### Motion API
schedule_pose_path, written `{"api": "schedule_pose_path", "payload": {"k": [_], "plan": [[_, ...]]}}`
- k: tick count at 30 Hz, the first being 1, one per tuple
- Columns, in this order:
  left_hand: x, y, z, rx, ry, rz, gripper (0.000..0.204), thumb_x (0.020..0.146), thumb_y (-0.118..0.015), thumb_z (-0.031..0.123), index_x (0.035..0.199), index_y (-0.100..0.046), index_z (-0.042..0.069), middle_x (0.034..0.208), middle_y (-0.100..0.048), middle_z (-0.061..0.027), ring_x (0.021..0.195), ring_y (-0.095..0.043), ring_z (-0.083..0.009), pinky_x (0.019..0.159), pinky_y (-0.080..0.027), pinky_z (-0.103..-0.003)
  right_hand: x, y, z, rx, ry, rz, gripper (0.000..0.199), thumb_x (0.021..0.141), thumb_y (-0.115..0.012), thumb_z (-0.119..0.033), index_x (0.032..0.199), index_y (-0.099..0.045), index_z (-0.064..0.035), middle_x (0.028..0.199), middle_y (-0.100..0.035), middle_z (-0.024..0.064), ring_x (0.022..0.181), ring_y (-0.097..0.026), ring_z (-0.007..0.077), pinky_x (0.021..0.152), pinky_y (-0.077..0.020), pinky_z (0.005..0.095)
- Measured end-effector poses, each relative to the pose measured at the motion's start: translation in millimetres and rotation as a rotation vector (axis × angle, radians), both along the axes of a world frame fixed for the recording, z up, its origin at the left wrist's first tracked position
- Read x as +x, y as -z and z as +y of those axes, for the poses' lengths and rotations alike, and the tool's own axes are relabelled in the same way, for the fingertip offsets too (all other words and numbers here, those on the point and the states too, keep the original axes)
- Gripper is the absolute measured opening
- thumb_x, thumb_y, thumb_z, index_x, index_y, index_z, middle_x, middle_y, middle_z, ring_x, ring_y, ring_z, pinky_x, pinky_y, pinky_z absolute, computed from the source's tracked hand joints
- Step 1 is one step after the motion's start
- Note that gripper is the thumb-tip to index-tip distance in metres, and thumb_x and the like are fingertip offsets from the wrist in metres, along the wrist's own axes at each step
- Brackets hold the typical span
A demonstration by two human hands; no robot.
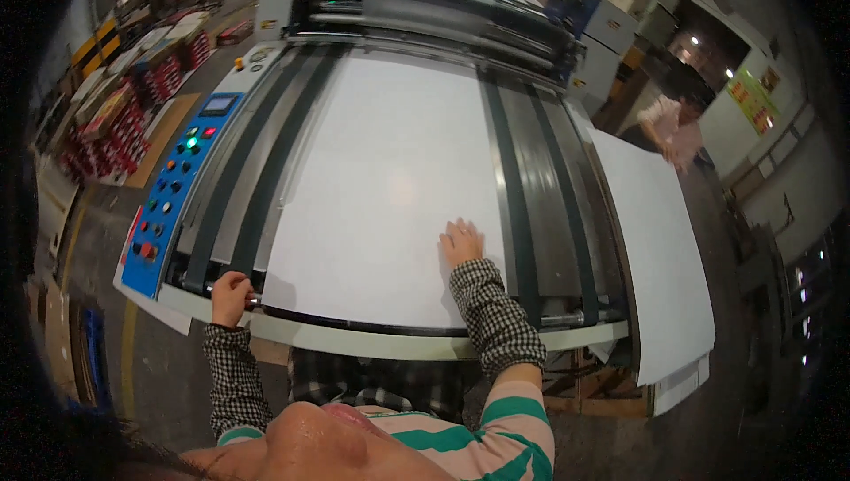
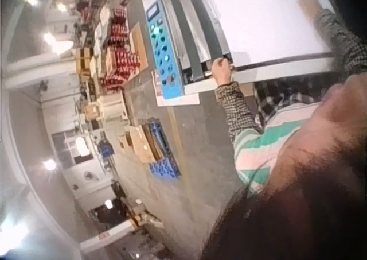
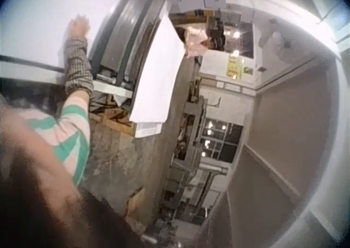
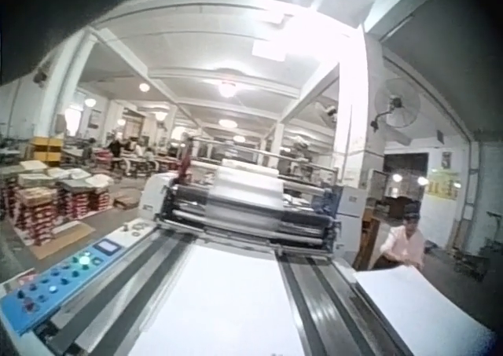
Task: Feed paper sheets into a large industrial laminating or cutting machine and manage the output.
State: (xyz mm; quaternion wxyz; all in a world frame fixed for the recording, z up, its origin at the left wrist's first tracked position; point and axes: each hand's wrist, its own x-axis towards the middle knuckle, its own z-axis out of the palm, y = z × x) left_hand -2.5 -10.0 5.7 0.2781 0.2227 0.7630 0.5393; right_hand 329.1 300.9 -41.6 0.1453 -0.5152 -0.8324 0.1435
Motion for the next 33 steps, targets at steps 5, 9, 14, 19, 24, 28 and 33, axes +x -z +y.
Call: {"api": "schedule_pose_path", "payload": {"k": [5, 9, 14, 19, 24, 28, 33], "plan": [[0.3, 1.0, 7.7, 0.021, 0.004, -0.010, 0.017, 0.077, -0.053, 0.010, 0.086, -0.052, -0.005, 0.066, -0.055, -0.0062, 0.054, -0.052, -0.0100, 0.046, -0.041, -0.021, 124.7, -0.7, 49.6, 0.688, 0.059, 0.332, 0.011, 0.065, -0.053, -0.010, 0.072, -0.061, -0.0066, 0.075, -0.056, 0.0101, 0.074, -0.053, 0.0284, 0.064, -0.0412, 0.0443], [-7.8, 2.4, -25.8, -0.055, -0.053, 0.035, 0.016, 0.077, -0.053, 0.011, 0.084, -0.052, -0.004, 0.065, -0.055, -0.0062, 0.053, -0.052, -0.0103, 0.044, -0.042, -0.022, 262.4, -96.8, -8.2, 0.235, 1.092, -0.304, 0.028, 0.073, -0.053, -0.019, 0.099, -0.053, -0.0104, 0.108, -0.048, 0.0095, 0.106, -0.041, 0.0263, 0.083, -0.0342, 0.0490], [11.0, 9.6, 7.0, 0.004, 0.122, -0.005, 0.017, 0.076, -0.052, 0.013, 0.082, -0.055, -0.003, 0.060, -0.054, -0.0065, 0.052, -0.053, -0.0116, 0.047, -0.044, -0.024, 369.6, -73.4, -38.2, -0.216, 1.205, -0.556, 0.049, 0.071, -0.063, -0.017, 0.114, -0.042, -0.0056, 0.109, -0.051, 0.0128, 0.103, -0.046, 0.0252, 0.084, -0.0397, 0.0446], [126.5, -2.5, 80.9, -0.063, 0.562, 0.199, 0.026, 0.073, -0.054, 0.020, 0.087, -0.058, -0.001, 0.070, -0.060, -0.0123, 0.062, -0.058, -0.0160, 0.058, -0.047, -0.029, 253.5, -10.4, -45.5, -0.054, 0.631, -0.408, 0.019, 0.070, -0.048, -0.015, 0.078, -0.057, -0.0002, 0.085, -0.055, 0.0188, 0.084, -0.053, 0.0295, 0.074, -0.0418, 0.0413], [217.8, 9.2, 86.8, 0.002, 1.022, 0.113, 0.035, 0.073, -0.058, 0.025, 0.097, -0.055, -0.001, 0.089, -0.059, -0.0167, 0.084, -0.056, -0.0266, 0.074, -0.043, -0.033, 70.4, 37.2, -89.7, 0.434, -0.056, -0.324, 0.017, 0.070, -0.045, -0.010, 0.066, -0.055, 0.0037, 0.085, -0.052, 0.0222, 0.082, -0.049, 0.0329, 0.075, -0.0390, 0.0406], [183.0, 25.4, 62.6, -0.104, 0.929, 0.288, 0.022, 0.069, -0.049, 0.010, 0.086, -0.056, -0.002, 0.078, -0.058, -0.0197, 0.073, -0.057, -0.0282, 0.065, -0.045, -0.036, -25.2, 1.3, -169.2, -0.030, -0.098, 0.665, 0.022, 0.081, -0.046, -0.013, 0.084, -0.056, 0.0060, 0.087, -0.058, 0.0175, 0.084, -0.053, 0.0308, 0.079, -0.0405, 0.0348], [116.5, 17.1, 4.0, 0.047, 0.649, -0.430, 0.030, 0.073, -0.049, 0.008, 0.101, -0.052, -0.003, 0.088, -0.057, -0.0051, 0.079, -0.053, -0.0129, 0.070, -0.042, -0.026, 24.4, 21.7, -142.8, 0.085, 0.039, 0.647, 0.023, 0.079, -0.046, -0.014, 0.075, -0.057, 0.0061, 0.088, -0.057, 0.0195, 0.081, -0.052, 0.0337, 0.075, -0.0408, 0.0390]]}}
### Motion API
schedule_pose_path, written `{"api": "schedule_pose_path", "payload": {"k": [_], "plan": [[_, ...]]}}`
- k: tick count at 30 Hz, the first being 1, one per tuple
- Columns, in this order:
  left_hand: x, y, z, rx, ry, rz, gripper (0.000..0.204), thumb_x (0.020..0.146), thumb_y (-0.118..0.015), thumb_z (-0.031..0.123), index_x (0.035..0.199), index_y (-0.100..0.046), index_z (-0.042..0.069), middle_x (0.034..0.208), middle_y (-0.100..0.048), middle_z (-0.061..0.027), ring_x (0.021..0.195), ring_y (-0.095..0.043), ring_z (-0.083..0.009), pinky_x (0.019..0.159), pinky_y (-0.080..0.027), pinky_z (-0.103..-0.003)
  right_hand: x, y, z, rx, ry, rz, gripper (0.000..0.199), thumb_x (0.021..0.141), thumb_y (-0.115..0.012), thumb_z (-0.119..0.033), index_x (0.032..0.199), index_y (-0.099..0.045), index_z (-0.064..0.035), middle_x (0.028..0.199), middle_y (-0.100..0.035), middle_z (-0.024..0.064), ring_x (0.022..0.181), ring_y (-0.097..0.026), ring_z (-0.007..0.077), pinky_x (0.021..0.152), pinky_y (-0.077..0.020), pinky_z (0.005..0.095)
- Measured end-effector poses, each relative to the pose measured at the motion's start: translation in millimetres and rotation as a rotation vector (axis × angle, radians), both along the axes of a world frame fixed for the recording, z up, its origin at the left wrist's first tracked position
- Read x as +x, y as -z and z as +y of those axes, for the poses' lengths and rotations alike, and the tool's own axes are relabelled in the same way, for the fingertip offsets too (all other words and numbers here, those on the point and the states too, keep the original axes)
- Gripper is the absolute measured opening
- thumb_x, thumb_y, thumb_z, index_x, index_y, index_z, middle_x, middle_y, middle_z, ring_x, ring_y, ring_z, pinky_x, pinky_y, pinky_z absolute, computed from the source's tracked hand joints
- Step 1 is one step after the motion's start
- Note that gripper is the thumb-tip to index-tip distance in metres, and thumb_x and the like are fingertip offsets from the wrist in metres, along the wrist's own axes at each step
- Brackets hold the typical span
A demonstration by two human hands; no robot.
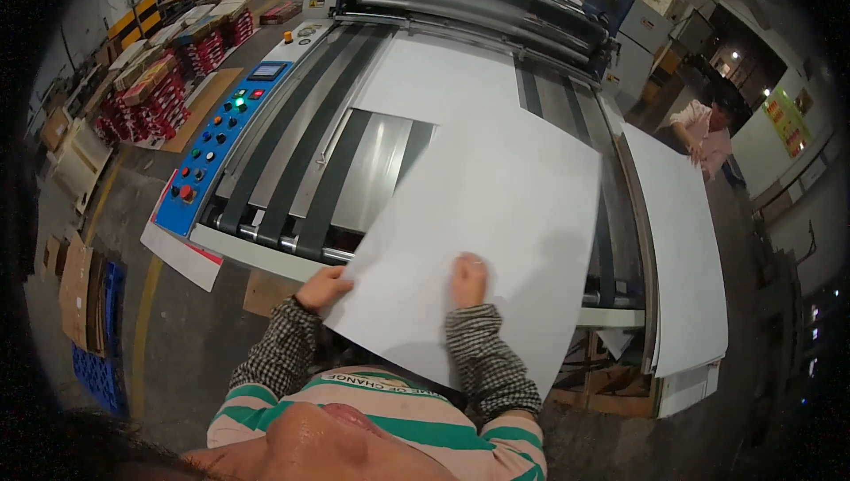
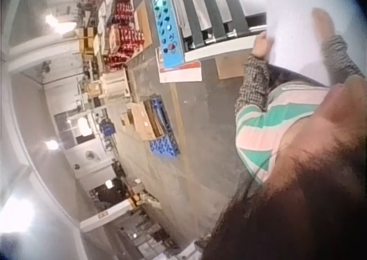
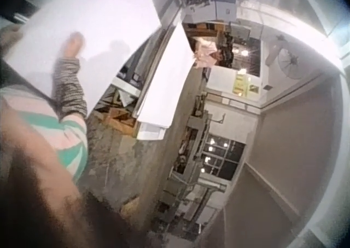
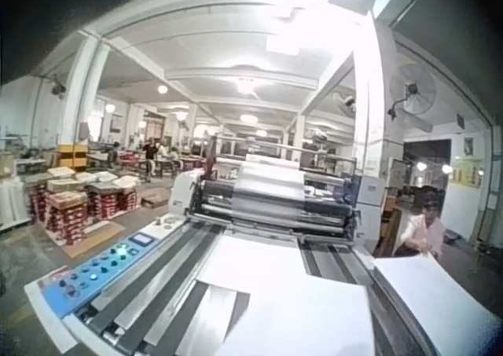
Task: Feed paper sheets into a large industrial laminating or cutting machine and manage the output.
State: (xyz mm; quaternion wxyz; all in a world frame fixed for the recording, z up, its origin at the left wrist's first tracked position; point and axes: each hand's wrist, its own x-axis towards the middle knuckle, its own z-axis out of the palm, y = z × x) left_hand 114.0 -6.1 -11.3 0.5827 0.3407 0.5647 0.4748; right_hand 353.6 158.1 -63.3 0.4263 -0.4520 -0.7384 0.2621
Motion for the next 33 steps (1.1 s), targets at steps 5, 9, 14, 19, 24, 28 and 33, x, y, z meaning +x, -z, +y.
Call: {"api": "schedule_pose_path", "payload": {"k": [5, 9, 14, 19, 24, 28, 33], "plan": [[-37.4, 8.8, -71.0, -0.116, -0.242, -0.088, 0.031, 0.075, -0.049, 0.006, 0.104, -0.051, -0.005, 0.092, -0.057, -0.0068, 0.082, -0.052, -0.0139, 0.073, -0.041, -0.025, 50.7, -17.4, -18.2, -0.011, 0.341, -0.659, 0.033, 0.079, -0.046, -0.025, 0.105, -0.054, -0.0065, 0.120, -0.042, 0.0168, 0.115, -0.030, 0.0359, 0.095, -0.0158, 0.0533], [-43.5, 11.8, -104.4, -0.155, -0.292, -0.154, 0.030, 0.075, -0.051, 0.005, 0.103, -0.051, -0.005, 0.092, -0.057, -0.0071, 0.081, -0.053, -0.0138, 0.073, -0.041, -0.024, 48.5, -24.6, -39.8, -0.140, 0.217, -0.765, 0.042, 0.081, -0.042, -0.031, 0.118, -0.044, -0.0110, 0.129, -0.030, 0.0161, 0.121, -0.018, 0.0379, 0.097, -0.0069, 0.0548], [-52.7, 15.3, -108.9, -0.171, -0.303, -0.167, 0.028, 0.075, -0.052, 0.005, 0.101, -0.052, -0.006, 0.091, -0.058, -0.0089, 0.080, -0.054, -0.0153, 0.072, -0.042, -0.026, 36.0, -26.1, -26.7, -0.171, 0.077, -0.778, 0.046, 0.082, -0.040, -0.033, 0.123, -0.039, -0.0119, 0.132, -0.025, 0.0162, 0.123, -0.014, 0.0370, 0.098, -0.0052, 0.0529], [-79.3, 4.1, -68.1, -0.184, -0.334, -0.109, 0.028, 0.072, -0.054, 0.005, 0.098, -0.054, -0.006, 0.089, -0.059, -0.0106, 0.075, -0.056, -0.0166, 0.069, -0.044, -0.028, 8.7, -29.3, 12.7, -0.181, 0.043, -0.811, 0.049, 0.082, -0.040, -0.034, 0.125, -0.035, -0.0126, 0.134, -0.022, 0.0157, 0.124, -0.012, 0.0363, 0.099, -0.0046, 0.0513], [-110.0, -11.7, -25.4, -0.201, -0.344, 0.129, 0.016, 0.073, -0.054, 0.006, 0.086, -0.055, -0.004, 0.070, -0.056, -0.0062, 0.061, -0.053, -0.0119, 0.054, -0.044, -0.025, -15.3, -28.5, 61.2, -0.202, 0.071, -0.838, 0.049, 0.082, -0.040, -0.035, 0.126, -0.035, -0.0125, 0.135, -0.020, 0.0148, 0.124, -0.012, 0.0360, 0.100, -0.0045, 0.0502], [-115.5, -15.2, 1.7, -0.066, -0.643, 0.405, 0.018, 0.078, -0.051, 0.009, 0.090, -0.051, -0.004, 0.066, -0.053, -0.0064, 0.053, -0.051, -0.0112, 0.045, -0.040, -0.023, -30.1, -36.1, 106.2, -0.171, 0.035, -0.793, 0.046, 0.082, -0.042, -0.034, 0.122, -0.039, -0.0113, 0.132, -0.025, 0.0156, 0.123, -0.015, 0.0353, 0.100, -0.0084, 0.0487], [-102.0, -19.8, 29.5, 0.042, -0.690, 0.390, 0.014, 0.079, -0.050, 0.008, 0.085, -0.052, -0.004, 0.065, -0.053, -0.0045, 0.053, -0.050, -0.0084, 0.045, -0.040, -0.020, 22.4, -11.0, 158.3, 0.241, -0.007, -0.418, 0.022, 0.075, -0.053, -0.019, 0.092, -0.060, -0.0065, 0.109, -0.050, 0.0165, 0.105, -0.043, 0.0311, 0.088, -0.0333, 0.0403]]}}
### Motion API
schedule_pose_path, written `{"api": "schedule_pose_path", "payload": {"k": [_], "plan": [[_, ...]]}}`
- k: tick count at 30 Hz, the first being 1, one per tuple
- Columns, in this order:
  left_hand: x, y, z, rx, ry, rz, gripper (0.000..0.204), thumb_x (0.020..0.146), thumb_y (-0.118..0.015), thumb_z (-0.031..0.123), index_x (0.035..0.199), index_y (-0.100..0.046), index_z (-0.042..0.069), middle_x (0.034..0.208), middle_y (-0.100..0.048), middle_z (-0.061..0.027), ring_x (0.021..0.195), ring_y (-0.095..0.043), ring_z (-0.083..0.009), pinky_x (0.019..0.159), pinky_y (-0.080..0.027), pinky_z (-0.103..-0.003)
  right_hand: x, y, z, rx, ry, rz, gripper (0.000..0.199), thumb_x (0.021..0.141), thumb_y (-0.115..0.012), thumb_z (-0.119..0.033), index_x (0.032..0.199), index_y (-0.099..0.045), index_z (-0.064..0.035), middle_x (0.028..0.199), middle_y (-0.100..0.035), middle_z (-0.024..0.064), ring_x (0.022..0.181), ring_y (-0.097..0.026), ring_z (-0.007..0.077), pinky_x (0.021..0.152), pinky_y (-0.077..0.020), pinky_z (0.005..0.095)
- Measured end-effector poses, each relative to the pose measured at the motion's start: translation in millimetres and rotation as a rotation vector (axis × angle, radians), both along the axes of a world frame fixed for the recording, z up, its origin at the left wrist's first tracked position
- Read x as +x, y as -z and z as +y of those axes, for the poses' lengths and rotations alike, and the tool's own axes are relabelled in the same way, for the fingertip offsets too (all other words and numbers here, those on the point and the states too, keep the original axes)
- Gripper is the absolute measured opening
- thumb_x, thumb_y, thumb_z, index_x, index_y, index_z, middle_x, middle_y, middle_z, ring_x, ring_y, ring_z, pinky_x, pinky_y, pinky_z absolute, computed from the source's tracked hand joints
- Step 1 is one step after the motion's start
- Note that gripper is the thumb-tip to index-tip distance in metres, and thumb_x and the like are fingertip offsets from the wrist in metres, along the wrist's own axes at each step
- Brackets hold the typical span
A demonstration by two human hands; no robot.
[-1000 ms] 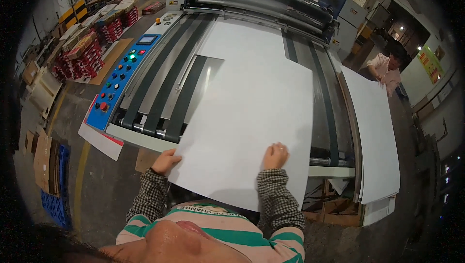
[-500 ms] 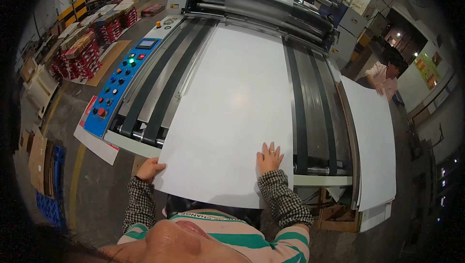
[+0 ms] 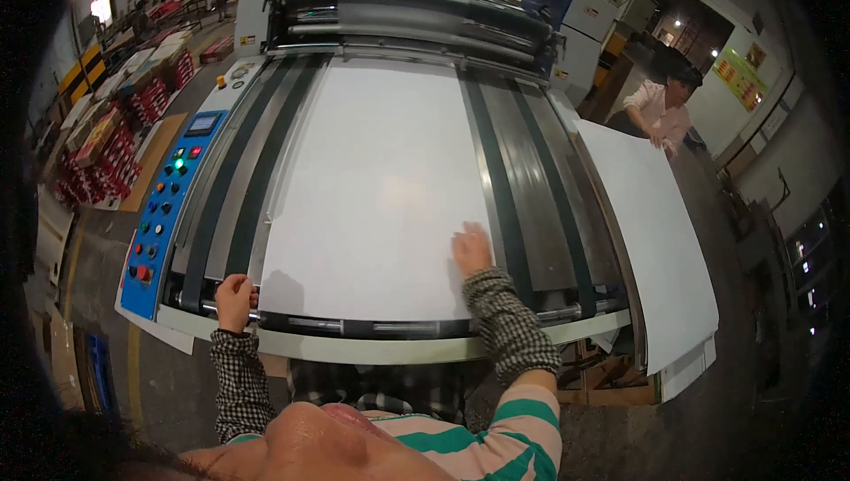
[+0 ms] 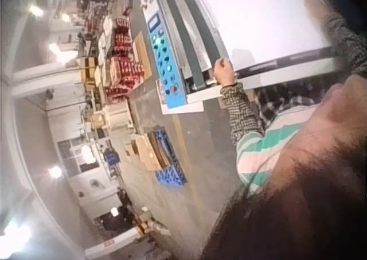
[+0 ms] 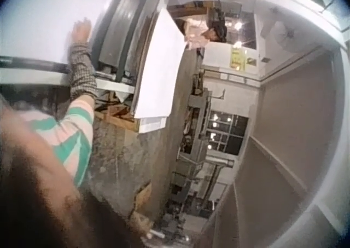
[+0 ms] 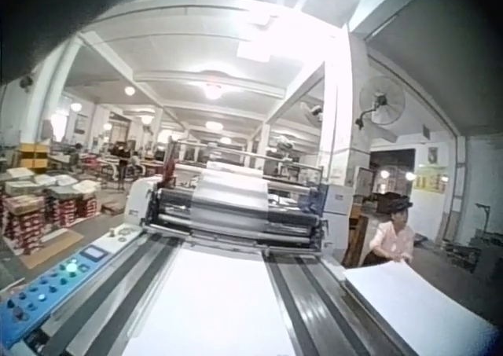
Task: Feed paper sheets into a large industrial laminating or cutting machine and manage the output.
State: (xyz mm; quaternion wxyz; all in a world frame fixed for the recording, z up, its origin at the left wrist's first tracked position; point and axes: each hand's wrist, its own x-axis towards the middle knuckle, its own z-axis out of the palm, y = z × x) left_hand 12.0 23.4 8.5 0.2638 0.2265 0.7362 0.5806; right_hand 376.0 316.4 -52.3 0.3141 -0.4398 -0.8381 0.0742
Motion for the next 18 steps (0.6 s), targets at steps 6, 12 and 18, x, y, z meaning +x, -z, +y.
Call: {"api": "schedule_pose_path", "payload": {"k": [6, 12, 18], "plan": [[-10.9, 5.8, -40.4, -0.098, -0.156, 0.057, 0.013, 0.079, -0.050, 0.009, 0.082, -0.053, -0.003, 0.063, -0.053, -0.0039, 0.053, -0.051, -0.0093, 0.045, -0.041, -0.022, 217.6, -82.2, -14.3, 0.213, 1.037, -0.341, 0.011, 0.069, -0.053, -0.017, 0.071, -0.054, -0.0070, 0.075, -0.054, 0.0098, 0.067, -0.053, 0.0252, 0.057, -0.0430, 0.0385], [6.8, 25.2, -7.6, -0.127, 0.040, 0.156, 0.020, 0.074, -0.052, 0.013, 0.083, -0.057, -0.004, 0.067, -0.059, -0.0116, 0.057, -0.057, -0.0135, 0.051, -0.045, -0.026, 376.1, -62.2, -58.0, -0.563, 1.419, -0.656, 0.033, 0.080, -0.049, -0.021, 0.112, -0.047, -0.0120, 0.097, -0.057, 0.0110, 0.094, -0.052, 0.0278, 0.080, -0.0421, 0.0449], [152.9, -0.4, 64.4, -0.030, 0.669, 0.371, 0.029, 0.073, -0.054, 0.025, 0.088, -0.059, 0.002, 0.082, -0.059, -0.0170, 0.076, -0.058, -0.0264, 0.069, -0.046, -0.033, 267.1, 40.6, -31.0, -0.253, 0.512, -0.552, 0.025, 0.067, -0.047, -0.014, 0.083, -0.055, 0.0038, 0.087, -0.052, 0.0239, 0.081, -0.050, 0.0398, 0.072, -0.0413, 0.0468]]}}
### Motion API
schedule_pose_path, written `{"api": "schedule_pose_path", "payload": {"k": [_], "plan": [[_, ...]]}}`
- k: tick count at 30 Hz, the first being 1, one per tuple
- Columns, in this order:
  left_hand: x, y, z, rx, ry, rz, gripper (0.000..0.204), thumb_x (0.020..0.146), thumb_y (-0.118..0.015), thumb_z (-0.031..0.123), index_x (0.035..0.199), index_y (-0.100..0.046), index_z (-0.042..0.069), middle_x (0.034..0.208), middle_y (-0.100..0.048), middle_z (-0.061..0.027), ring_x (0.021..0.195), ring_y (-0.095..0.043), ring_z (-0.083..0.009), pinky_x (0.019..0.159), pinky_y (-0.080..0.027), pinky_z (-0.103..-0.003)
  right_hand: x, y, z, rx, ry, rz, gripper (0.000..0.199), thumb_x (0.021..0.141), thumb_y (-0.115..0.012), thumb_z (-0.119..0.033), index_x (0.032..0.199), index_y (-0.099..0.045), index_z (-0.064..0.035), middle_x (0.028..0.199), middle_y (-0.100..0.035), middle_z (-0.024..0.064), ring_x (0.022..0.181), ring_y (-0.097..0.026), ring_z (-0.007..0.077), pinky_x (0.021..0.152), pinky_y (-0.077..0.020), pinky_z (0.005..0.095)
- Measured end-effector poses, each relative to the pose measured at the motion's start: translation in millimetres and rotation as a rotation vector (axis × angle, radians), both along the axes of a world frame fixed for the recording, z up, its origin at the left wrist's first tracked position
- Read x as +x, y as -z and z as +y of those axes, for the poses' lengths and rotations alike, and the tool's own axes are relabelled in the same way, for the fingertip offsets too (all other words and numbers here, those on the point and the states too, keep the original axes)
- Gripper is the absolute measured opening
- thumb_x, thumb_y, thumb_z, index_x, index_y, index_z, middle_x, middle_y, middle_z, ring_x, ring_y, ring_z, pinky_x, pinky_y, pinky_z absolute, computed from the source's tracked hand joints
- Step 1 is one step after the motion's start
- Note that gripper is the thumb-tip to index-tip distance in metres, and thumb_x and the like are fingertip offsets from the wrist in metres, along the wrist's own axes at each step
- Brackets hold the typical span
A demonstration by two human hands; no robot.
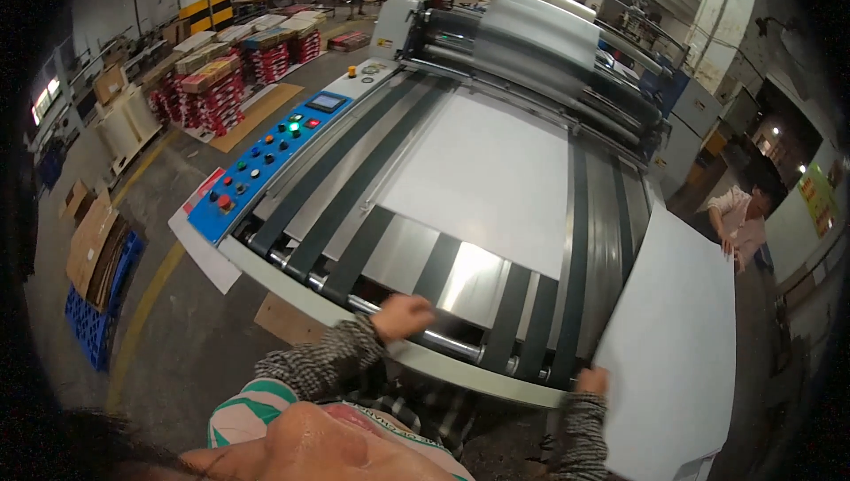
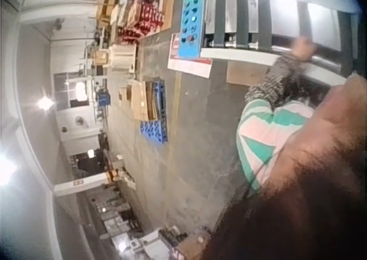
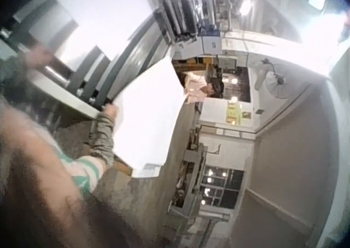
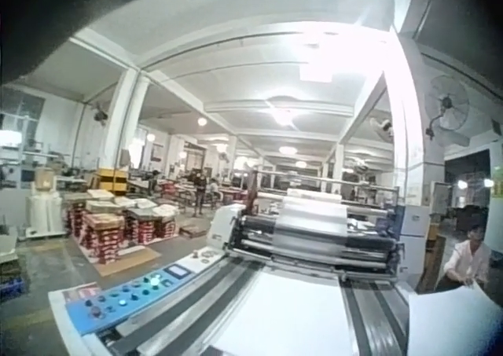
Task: Feed paper sheets into a large industrial laminating or cutting machine and manage the output.
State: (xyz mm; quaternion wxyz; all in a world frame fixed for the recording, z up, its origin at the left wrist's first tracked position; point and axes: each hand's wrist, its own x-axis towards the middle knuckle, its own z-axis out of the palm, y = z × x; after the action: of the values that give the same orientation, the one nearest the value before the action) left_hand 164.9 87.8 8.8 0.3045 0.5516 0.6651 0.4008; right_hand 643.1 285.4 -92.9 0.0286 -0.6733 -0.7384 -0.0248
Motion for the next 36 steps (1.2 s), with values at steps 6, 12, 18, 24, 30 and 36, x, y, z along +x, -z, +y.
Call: {"api": "schedule_pose_path", "payload": {"k": [6, 12, 18, 24, 30, 36], "plan": [[57.3, 21.3, -18.6, -0.107, 0.342, 0.099, 0.030, 0.069, -0.056, 0.020, 0.090, -0.057, -0.002, 0.090, -0.057, -0.0214, 0.085, -0.056, -0.0316, 0.076, -0.044, -0.035, -302.4, -13.9, -115.3, 0.352, -0.289, 0.833, 0.020, 0.073, -0.043, -0.005, 0.085, -0.054, 0.0073, 0.093, -0.054, 0.0201, 0.087, -0.052, 0.0316, 0.080, -0.0398, 0.0352], [-44.2, 39.1, -74.4, -0.195, -0.059, -0.262, 0.027, 0.066, -0.049, 0.008, 0.089, -0.059, 0.000, 0.075, -0.060, -0.0120, 0.070, -0.056, -0.0173, 0.064, -0.045, -0.030, -318.3, -44.7, -142.0, -0.040, -0.474, 1.068, 0.023, 0.078, -0.048, -0.014, 0.085, -0.058, 0.0052, 0.095, -0.055, 0.0201, 0.086, -0.052, 0.0306, 0.078, -0.0407, 0.0359], [-92.3, 20.3, -141.0, -0.251, -0.370, -0.674, 0.031, 0.074, -0.050, 0.006, 0.103, -0.052, -0.005, 0.092, -0.057, -0.0085, 0.077, -0.053, -0.0148, 0.070, -0.042, -0.026, -257.3, -50.3, -134.8, 0.099, -0.057, 0.335, 0.033, 0.081, -0.044, -0.024, 0.106, -0.054, -0.0042, 0.120, -0.042, 0.0161, 0.114, -0.033, 0.0334, 0.096, -0.0212, 0.0478], [-96.7, 39.5, -195.5, -0.248, -0.323, -0.903, 0.029, 0.075, -0.052, 0.006, 0.101, -0.052, -0.005, 0.090, -0.058, -0.0082, 0.079, -0.054, -0.0149, 0.071, -0.042, -0.026, -249.7, -53.7, -167.8, -0.048, -0.182, 0.239, 0.043, 0.081, -0.041, -0.032, 0.119, -0.043, -0.0112, 0.130, -0.030, 0.0156, 0.121, -0.018, 0.0373, 0.096, -0.0083, 0.0562], [-107.2, 32.3, -194.9, -0.275, -0.409, -0.902, 0.025, 0.074, -0.054, 0.005, 0.097, -0.054, -0.006, 0.087, -0.059, -0.0086, 0.076, -0.055, -0.0154, 0.069, -0.043, -0.026, -265.0, -54.2, -154.4, -0.115, -0.232, 0.257, 0.046, 0.081, -0.041, -0.032, 0.122, -0.040, -0.0106, 0.131, -0.026, 0.0166, 0.122, -0.016, 0.0374, 0.097, -0.0074, 0.0552], [-134.8, 16.9, -149.0, -0.330, -0.465, -0.734, 0.022, 0.072, -0.055, 0.004, 0.091, -0.056, -0.007, 0.081, -0.059, -0.0097, 0.069, -0.056, -0.0158, 0.065, -0.044, -0.026, -294.2, -57.2, -110.4, -0.156, -0.236, 0.244, 0.047, 0.082, -0.041, -0.032, 0.124, -0.037, -0.0120, 0.133, -0.023, 0.0157, 0.123, -0.014, 0.0372, 0.098, -0.0072, 0.0532]]}}
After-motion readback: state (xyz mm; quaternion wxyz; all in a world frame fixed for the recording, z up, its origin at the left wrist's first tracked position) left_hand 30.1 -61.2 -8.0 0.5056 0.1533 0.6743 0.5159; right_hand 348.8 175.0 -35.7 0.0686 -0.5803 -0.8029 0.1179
